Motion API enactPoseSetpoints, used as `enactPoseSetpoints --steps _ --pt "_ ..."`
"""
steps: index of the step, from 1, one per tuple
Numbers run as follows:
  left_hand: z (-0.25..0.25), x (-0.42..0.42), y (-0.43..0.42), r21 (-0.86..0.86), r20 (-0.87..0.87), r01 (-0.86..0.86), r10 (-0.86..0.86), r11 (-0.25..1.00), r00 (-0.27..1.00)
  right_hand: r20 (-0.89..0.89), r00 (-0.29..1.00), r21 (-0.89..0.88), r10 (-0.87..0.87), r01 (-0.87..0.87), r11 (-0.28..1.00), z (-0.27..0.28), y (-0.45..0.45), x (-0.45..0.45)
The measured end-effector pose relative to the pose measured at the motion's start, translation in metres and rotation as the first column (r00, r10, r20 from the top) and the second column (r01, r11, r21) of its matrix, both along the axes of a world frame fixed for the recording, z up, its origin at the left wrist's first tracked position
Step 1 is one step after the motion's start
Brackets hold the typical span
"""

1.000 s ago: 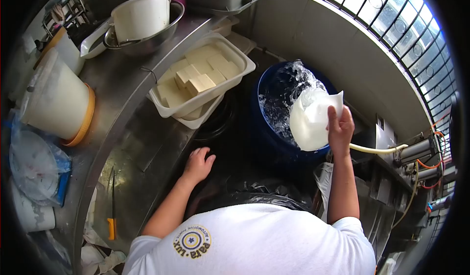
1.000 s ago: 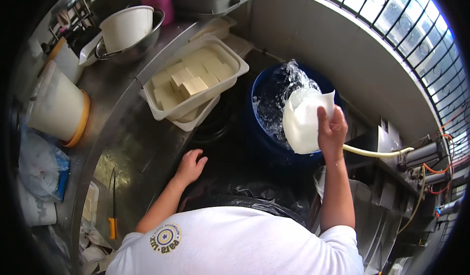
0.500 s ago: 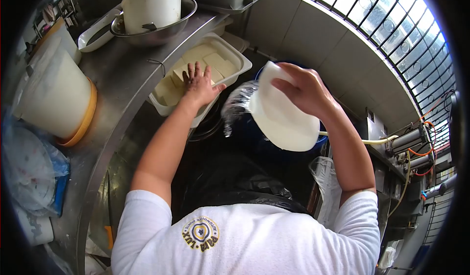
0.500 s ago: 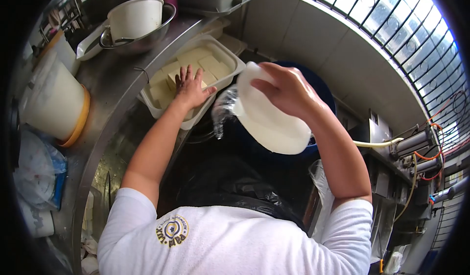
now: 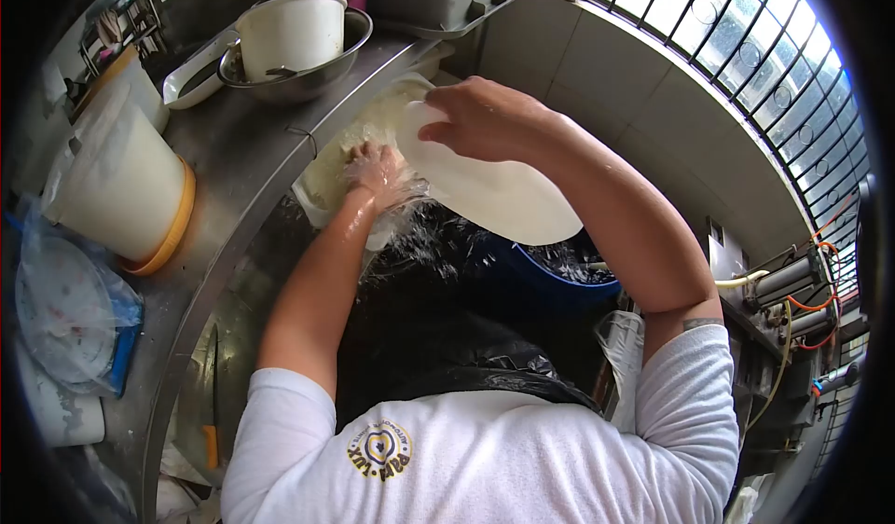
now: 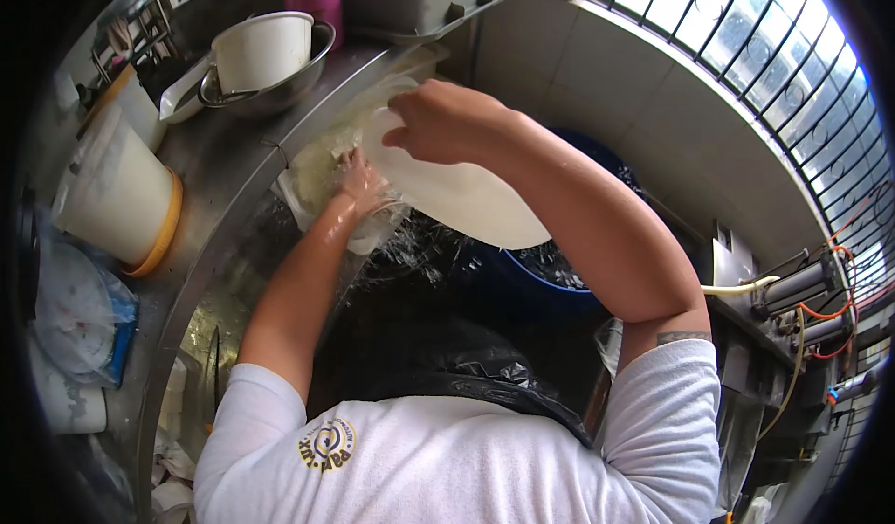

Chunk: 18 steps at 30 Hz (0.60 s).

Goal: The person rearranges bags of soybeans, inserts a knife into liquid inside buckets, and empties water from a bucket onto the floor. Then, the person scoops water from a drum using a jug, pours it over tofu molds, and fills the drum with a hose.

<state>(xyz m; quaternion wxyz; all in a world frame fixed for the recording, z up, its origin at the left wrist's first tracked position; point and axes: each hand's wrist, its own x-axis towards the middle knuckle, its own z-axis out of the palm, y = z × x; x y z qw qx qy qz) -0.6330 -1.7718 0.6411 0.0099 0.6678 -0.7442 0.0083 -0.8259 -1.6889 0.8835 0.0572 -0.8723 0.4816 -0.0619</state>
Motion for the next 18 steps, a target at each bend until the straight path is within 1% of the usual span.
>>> enactPoseSetpoints --steps 1,5,7,8,9,11,12,13,14,15,17,18 --pt "-0.001 0.001 0.0 0.007 -0.004 0.012 -0.012 1.0 1.0 -0.027 0.999 0.001 0.029 -0.029 1.0 0.0 -0.002 0.0" --pt "-0.006 0.005 0.001 -0.008 -0.037 0.06 -0.06 0.998 0.998 -0.004 0.999 -0.03 0.032 -0.032 0.999 0.003 -0.001 -0.005" --pt "-0.01 0.008 0.006 -0.048 -0.093 0.074 -0.078 0.996 0.993 0.194 0.968 0.067 -0.16 0.15 0.986 0.007 0.008 -0.021" --pt "-0.008 0.009 0.011 -0.092 -0.166 0.09 -0.104 0.992 0.981 0.281 0.949 0.01 -0.146 0.15 0.989 0.001 0.011 -0.036" --pt "-0.008 0.009 0.019 -0.081 -0.169 0.078 -0.091 0.994 0.981 0.371 0.918 -0.002 -0.142 0.154 0.988 -0.007 0.01 -0.054" --pt "-0.01 0.011 0.041 -0.195 -0.267 -0.03 -0.023 0.98 0.963 0.498 0.85 -0.062 -0.169 0.229 0.971 -0.033 0.011 -0.086" --pt "-0.026 0.019 0.051 -0.348 -0.181 -0.042 -0.023 0.937 0.983 0.491 0.849 -0.056 -0.195 0.255 0.965 -0.043 0.011 -0.102" --pt "-0.038 0.03 0.068 -0.335 -0.183 -0.059 -0.003 0.94 0.983 0.485 0.845 -0.049 -0.224 0.282 0.958 -0.052 0.014 -0.117" --pt "-0.048 0.041 0.088 -0.482 -0.264 -0.135 0.003 0.866 0.964 0.478 0.839 -0.013 -0.26 0.303 0.953 -0.058 0.019 -0.129" --pt "-0.059 0.053 0.108 -0.608 -0.34 -0.216 -0.005 0.764 0.94 0.475 0.842 0.0 -0.255 0.289 0.957 -0.066 0.021 -0.14" --pt "-0.108 0.081 0.149 -0.597 -0.469 -0.385 0.083 0.704 0.879 0.464 0.815 -0.007 -0.347 0.395 0.919 -0.095 0.022 -0.162" --pt "-0.131 0.096 0.177 -0.425 -0.468 -0.478 0.266 0.768 0.843 0.458 0.822 -0.033 -0.338 0.395 0.918 -0.113 0.018 -0.173"
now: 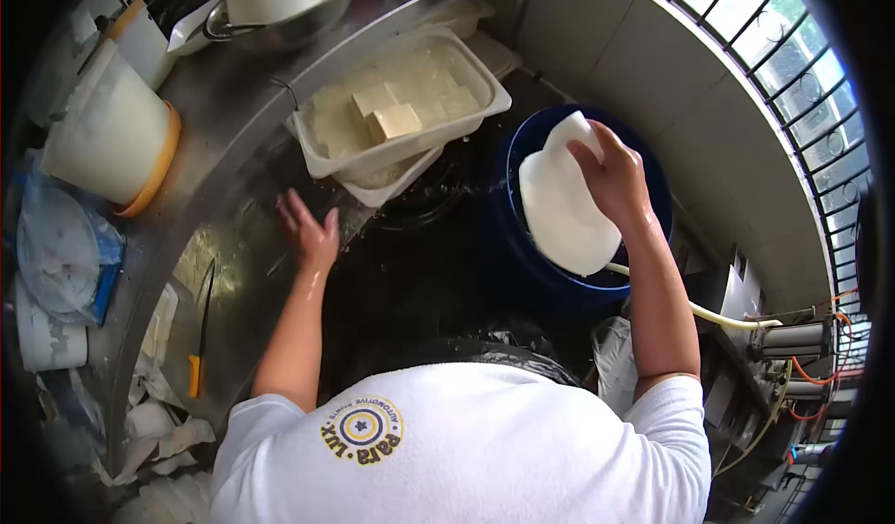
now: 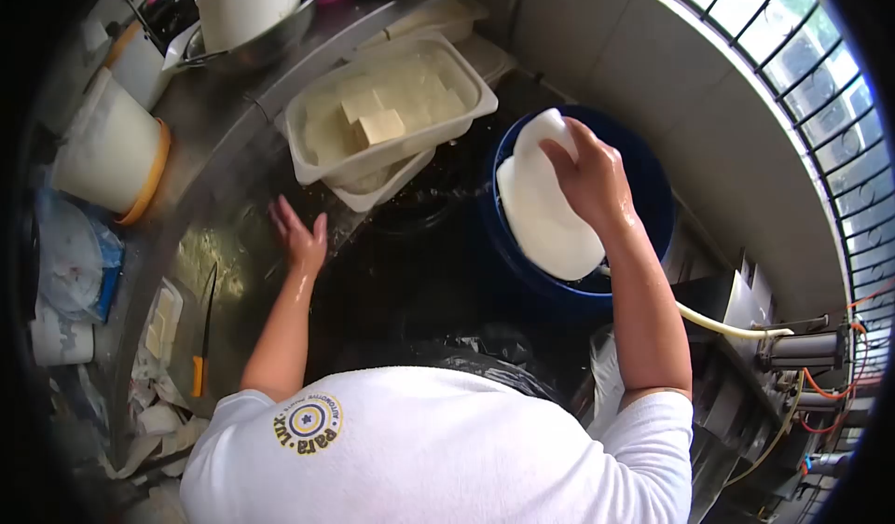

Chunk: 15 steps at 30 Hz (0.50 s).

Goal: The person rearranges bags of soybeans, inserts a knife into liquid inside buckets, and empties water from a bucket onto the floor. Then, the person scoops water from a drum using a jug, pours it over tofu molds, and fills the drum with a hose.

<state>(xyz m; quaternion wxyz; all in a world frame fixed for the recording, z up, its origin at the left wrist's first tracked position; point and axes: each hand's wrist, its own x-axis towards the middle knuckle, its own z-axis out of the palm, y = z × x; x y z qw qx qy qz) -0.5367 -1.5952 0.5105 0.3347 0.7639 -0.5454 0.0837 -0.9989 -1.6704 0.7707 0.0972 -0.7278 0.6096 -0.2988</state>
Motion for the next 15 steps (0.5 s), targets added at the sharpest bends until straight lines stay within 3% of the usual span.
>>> enactPoseSetpoints --steps 3,4,6,8,10,11,12,13,15 --pt "-0.029 0.024 0.085 0.531 -0.023 -0.179 0.225 0.828 0.974 -0.125 0.992 0.061 -0.017 0.025 0.998 -0.053 -0.011 -0.03" --pt "-0.036 0.026 0.11 0.546 -0.013 -0.186 0.231 0.817 0.973 -0.135 0.99 0.097 -0.041 0.055 0.994 -0.08 -0.017 -0.04" --pt "-0.051 0.026 0.145 0.744 0.111 -0.273 0.29 0.61 0.951 -0.177 0.983 0.146 -0.051 0.078 0.986 -0.166 -0.034 -0.076" --pt "-0.037 0.013 0.151 0.779 0.115 -0.264 0.283 0.569 0.952 -0.187 0.982 0.166 0.006 0.026 0.986 -0.248 -0.049 -0.104" --pt "-0.039 0.017 0.148 0.811 0.123 -0.246 0.258 0.531 0.958 -0.123 0.988 0.281 -0.096 0.127 0.951 -0.289 -0.056 -0.113" --pt "-0.035 0.017 0.145 0.836 0.107 -0.23 0.263 0.499 0.959 -0.204 0.973 0.363 -0.109 0.178 0.915 -0.299 -0.064 -0.116" --pt "-0.033 0.018 0.142 0.858 0.108 -0.224 0.265 0.462 0.958 -0.299 0.947 0.18 0.121 -0.069 0.981 -0.377 -0.096 -0.163" --pt "-0.029 0.018 0.14 0.86 0.123 -0.249 0.294 0.444 0.948 -0.448 0.851 -0.019 0.273 -0.315 0.949 -0.451 -0.127 -0.208" --pt "-0.024 0.018 0.136 0.908 0.1 -0.206 0.288 0.365 0.952 -0.376 0.897 0.399 0.232 -0.07 0.914 -0.385 -0.128 -0.173"
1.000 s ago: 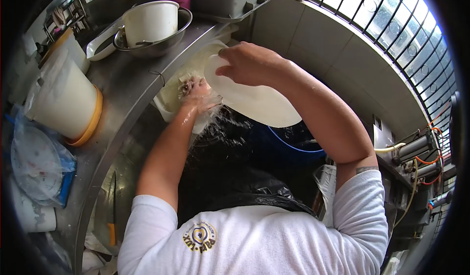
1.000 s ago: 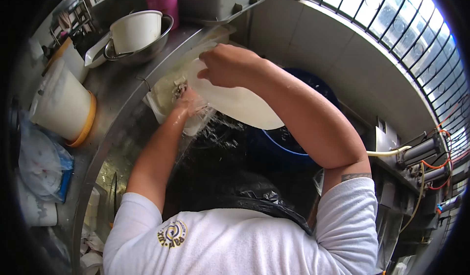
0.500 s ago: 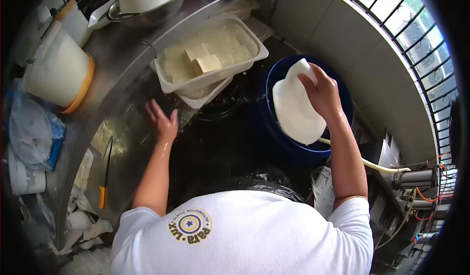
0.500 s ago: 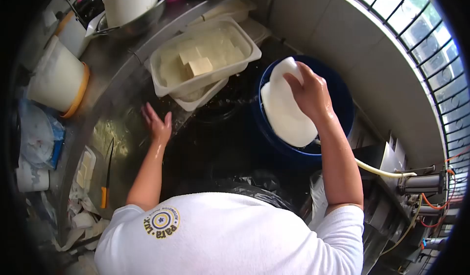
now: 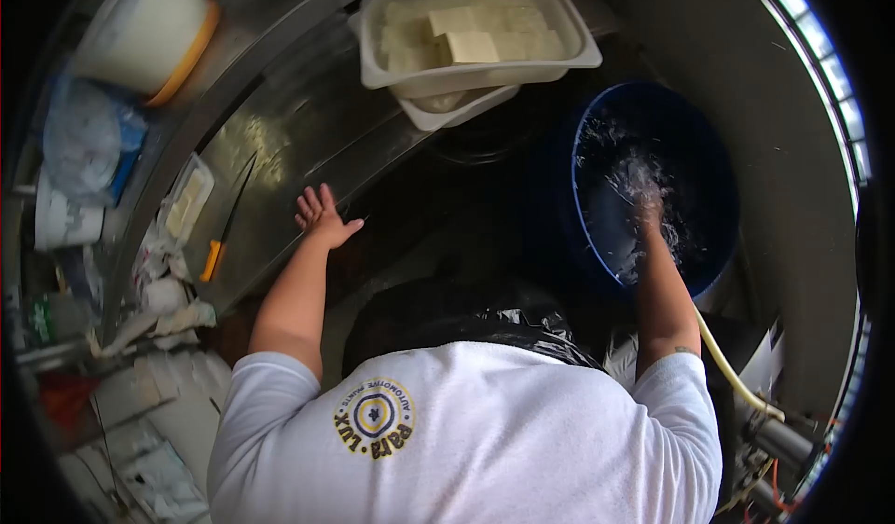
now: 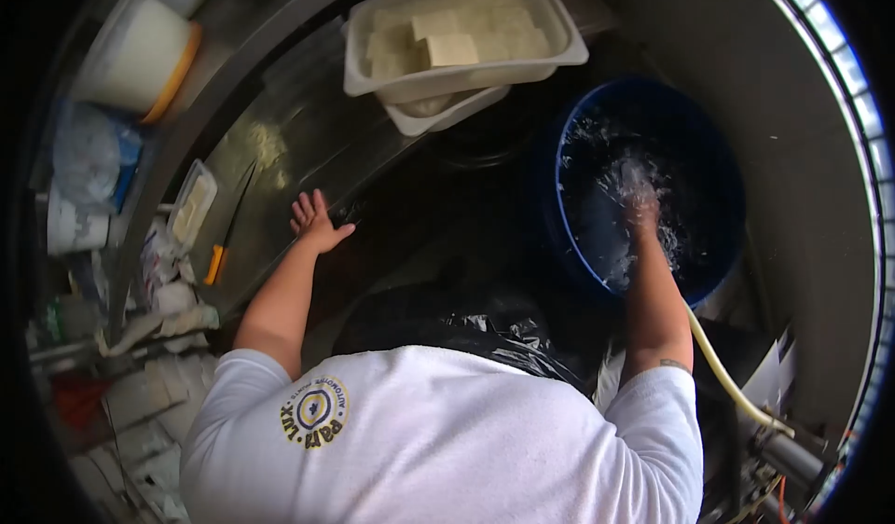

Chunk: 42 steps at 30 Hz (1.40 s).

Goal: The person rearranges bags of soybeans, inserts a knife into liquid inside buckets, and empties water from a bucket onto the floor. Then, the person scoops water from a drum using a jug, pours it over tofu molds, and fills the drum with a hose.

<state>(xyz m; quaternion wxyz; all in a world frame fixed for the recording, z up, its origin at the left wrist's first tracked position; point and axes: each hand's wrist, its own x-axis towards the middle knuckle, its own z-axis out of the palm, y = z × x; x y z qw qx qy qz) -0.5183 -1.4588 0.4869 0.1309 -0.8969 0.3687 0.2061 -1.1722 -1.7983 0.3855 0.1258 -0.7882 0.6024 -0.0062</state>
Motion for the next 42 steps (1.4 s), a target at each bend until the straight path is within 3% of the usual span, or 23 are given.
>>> enactPoseSetpoints --steps 2,3,5,6,8,9,10,11,15,16,18,20,27,28,36,37,38,42 --pt "0.008 -0.004 -0.008 0.042 -0.016 -0.055 0.056 0.998 0.998 -0.061 0.934 0.008 -0.351 0.352 0.936 0.039 0.005 0.019" --pt "0.012 -0.005 -0.008 0.079 -0.039 -0.071 0.075 0.994 0.996 -0.063 0.94 0.017 -0.335 0.337 0.941 0.056 0.015 0.024" --pt "0.017 -0.007 -0.012 0.108 -0.042 -0.104 0.109 0.989 0.993 0.238 0.94 0.083 -0.243 0.23 0.97 0.083 0.036 0.023" --pt "0.017 -0.01 -0.016 0.129 -0.045 -0.124 0.131 0.984 0.99 0.232 0.94 0.08 -0.249 0.237 0.968 0.088 0.043 0.02" --pt "0.013 -0.007 -0.014 0.123 -0.058 -0.116 0.124 0.986 0.991 0.476 0.822 0.277 -0.314 0.199 0.94 0.107 0.059 0.015" --pt "0.011 -0.006 -0.011 0.102 -0.046 -0.124 0.129 0.987 0.991 0.438 0.809 0.302 -0.393 0.28 0.911 0.117 0.071 0.02" --pt "0.008 -0.005 -0.013 0.076 -0.042 -0.115 0.119 0.99 0.992 0.443 0.825 0.19 -0.35 0.295 0.936 0.08 0.065 0.006" --pt "0.001 -0.002 -0.012 0.061 -0.035 -0.108 0.111 0.992 0.993 0.321 0.884 0.071 -0.34 0.335 0.94 0.117 0.084 0.03" --pt "-0.004 -0.003 -0.014 -0.016 0.024 -0.04 0.04 0.999 0.999 0.438 0.853 -0.183 -0.285 0.395 0.9 0.203 0.129 0.076" --pt "-0.011 0.002 -0.014 0.015 0.032 -0.031 0.03 0.999 0.999 0.485 0.859 -0.344 -0.165 0.361 0.867 0.214 0.137 0.078" --pt "-0.023 0.011 -0.011 0.063 0.011 -0.021 0.021 0.998 1.0 0.593 0.802 -0.408 -0.076 0.381 0.83 0.258 0.168 0.092" --pt "-0.035 0.022 -0.005 0.056 -0.003 0.005 -0.005 0.998 1.0 0.655 0.755 -0.553 0.032 0.449 0.702 0.277 0.189 0.098" --pt "-0.04 0.034 0.006 0.055 -0.003 0.147 -0.147 0.988 0.989 0.659 0.75 -0.665 0.051 0.55 0.505 0.327 0.279 0.151" --pt "-0.031 0.029 0.013 0.043 -0.009 0.163 -0.163 0.986 0.987 0.763 0.644 -0.474 -0.046 0.607 0.638 0.338 0.306 0.159" --pt "-0.025 0.035 0.052 -0.008 0.109 0.436 -0.433 0.9 0.895 0.789 0.53 -0.222 -0.31 0.717 0.661 0.316 0.475 0.194" --pt "-0.027 0.038 0.054 -0.021 0.152 0.424 -0.417 0.905 0.896 0.775 0.537 -0.24 -0.333 0.738 0.631 0.314 0.496 0.189" --pt "-0.028 0.031 0.054 -0.034 0.187 0.442 -0.429 0.896 0.884 0.789 0.426 -0.145 -0.444 0.83 0.539 0.313 0.534 0.171" --pt "-0.023 0.023 0.059 -0.009 0.255 0.436 -0.42 0.9 0.871 0.952 0.043 0.038 -0.305 0.966 0.255 0.291 0.592 0.113"
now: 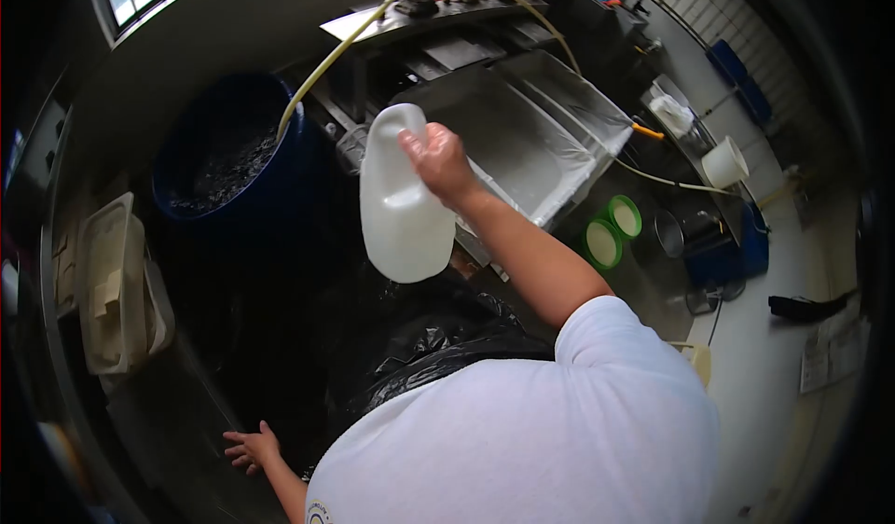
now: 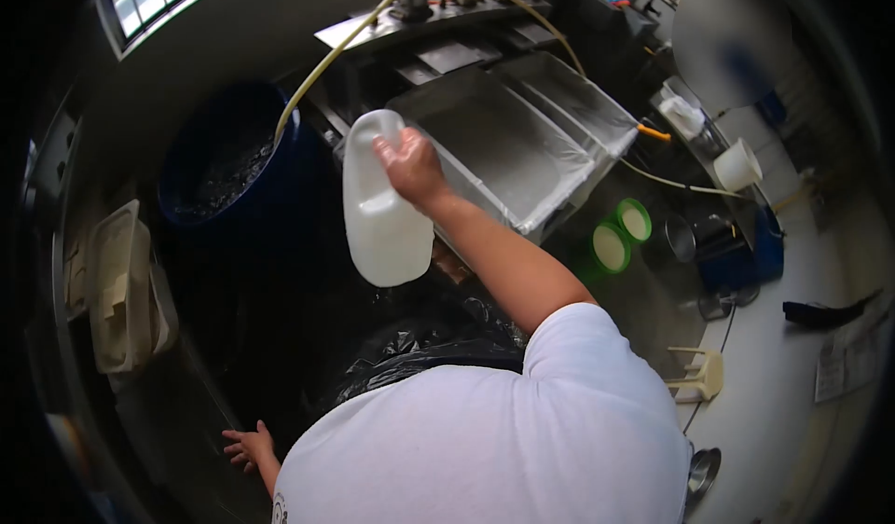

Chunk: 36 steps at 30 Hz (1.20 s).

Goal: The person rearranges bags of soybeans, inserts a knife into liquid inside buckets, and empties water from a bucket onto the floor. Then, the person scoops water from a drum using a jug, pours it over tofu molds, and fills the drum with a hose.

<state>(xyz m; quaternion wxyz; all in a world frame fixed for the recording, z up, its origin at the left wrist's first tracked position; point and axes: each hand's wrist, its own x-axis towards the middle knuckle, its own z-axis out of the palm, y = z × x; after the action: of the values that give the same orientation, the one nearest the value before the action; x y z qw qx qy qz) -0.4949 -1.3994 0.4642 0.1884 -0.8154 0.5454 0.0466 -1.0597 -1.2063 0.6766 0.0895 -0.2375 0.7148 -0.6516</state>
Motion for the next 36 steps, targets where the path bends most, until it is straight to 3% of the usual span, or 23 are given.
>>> enactPoseSetpoints --steps 2,4,8,13,14,15,16,18,20,22,23,28,30,32,34,35,36 --pt "-0.005 0.002 -0.001 -0.008 0.02 0.03 -0.03 1.0 0.999 -0.002 0.998 0.079 -0.068 0.068 0.995 0.011 0.032 -0.011" --pt "-0.011 0.003 0.002 -0.041 0.015 0.014 -0.014 0.999 1.0 -0.153 0.983 0.086 -0.101 0.115 0.99 0.01 0.057 -0.02" --pt "-0.03 0.003 0.0 -0.066 0.02 -0.003 0.005 0.998 1.0 -0.182 0.982 0.158 -0.042 0.071 0.985 0.032 0.112 -0.009" --pt "-0.032 -0.037 0.013 -0.036 -0.013 0.064 -0.065 0.997 0.998 -0.094 0.995 0.17 0.017 0.0 0.985 0.05 0.191 -0.018" --pt "-0.059 -0.032 0.002 -0.065 -0.261 0.28 -0.287 0.958 0.922 -0.093 0.996 0.167 0.017 -0.001 0.986 0.053 0.204 -0.027" --pt "-0.073 -0.032 0.0 -0.145 -0.479 0.467 -0.475 0.872 0.738 -0.018 0.999 0.132 0.033 -0.03 0.991 0.055 0.216 -0.035" --pt "-0.064 -0.07 0.023 -0.202 -0.475 0.451 -0.49 0.869 0.731 0.058 0.997 0.095 0.049 -0.055 0.994 0.056 0.23 -0.044" --pt "-0.061 -0.129 0.045 -0.179 -0.593 0.564 -0.546 0.806 0.592 0.087 0.996 0.106 0.037 -0.046 0.993 0.039 0.258 -0.094" --pt "-0.04 -0.193 0.079 -0.255 -0.613 0.693 -0.667 0.674 0.423 0.285 0.946 0.247 -0.151 0.08 0.966 0.038 0.283 -0.143" --pt "0.0 -0.248 0.123 -0.347 -0.599 0.746 -0.746 0.568 0.29 0.314 0.923 0.13 -0.225 0.193 0.973 0.008 0.307 -0.213" --pt "0.014 -0.268 0.138 -0.361 -0.613 0.752 -0.748 0.552 0.255 0.391 0.892 0.016 -0.229 0.242 0.97 0.021 0.314 -0.224" --pt "0.045 -0.311 0.178 -0.32 -0.674 0.77 -0.703 0.552 0.225 0.431 0.88 -0.092 -0.199 0.262 0.961 0.027 0.327 -0.267" --pt "0.037 -0.302 0.186 -0.219 -0.7 0.745 -0.633 0.63 0.33 0.226 0.941 0.015 -0.253 0.256 0.967 0.04 0.325 -0.251" --pt "-0.017 -0.271 0.177 -0.14 -0.715 0.746 -0.588 0.651 0.378 0.158 0.959 0.03 -0.237 0.235 0.972 0.043 0.327 -0.239" --pt "-0.025 -0.248 0.196 -0.05 -0.619 0.785 -0.636 0.618 0.461 -0.278 0.935 0.043 -0.22 0.241 0.97 0.036 0.329 -0.23" --pt "-0.083 -0.206 0.186 -0.007 -0.631 0.783 -0.61 0.623 0.479 -0.46 0.865 0.038 -0.199 0.243 0.969 0.037 0.33 -0.222" --pt "-0.136 -0.166 0.178 0.036 -0.64 0.779 -0.584 0.626 0.499 -0.462 0.865 0.038 -0.194 0.238 0.971 0.045 0.335 -0.207"
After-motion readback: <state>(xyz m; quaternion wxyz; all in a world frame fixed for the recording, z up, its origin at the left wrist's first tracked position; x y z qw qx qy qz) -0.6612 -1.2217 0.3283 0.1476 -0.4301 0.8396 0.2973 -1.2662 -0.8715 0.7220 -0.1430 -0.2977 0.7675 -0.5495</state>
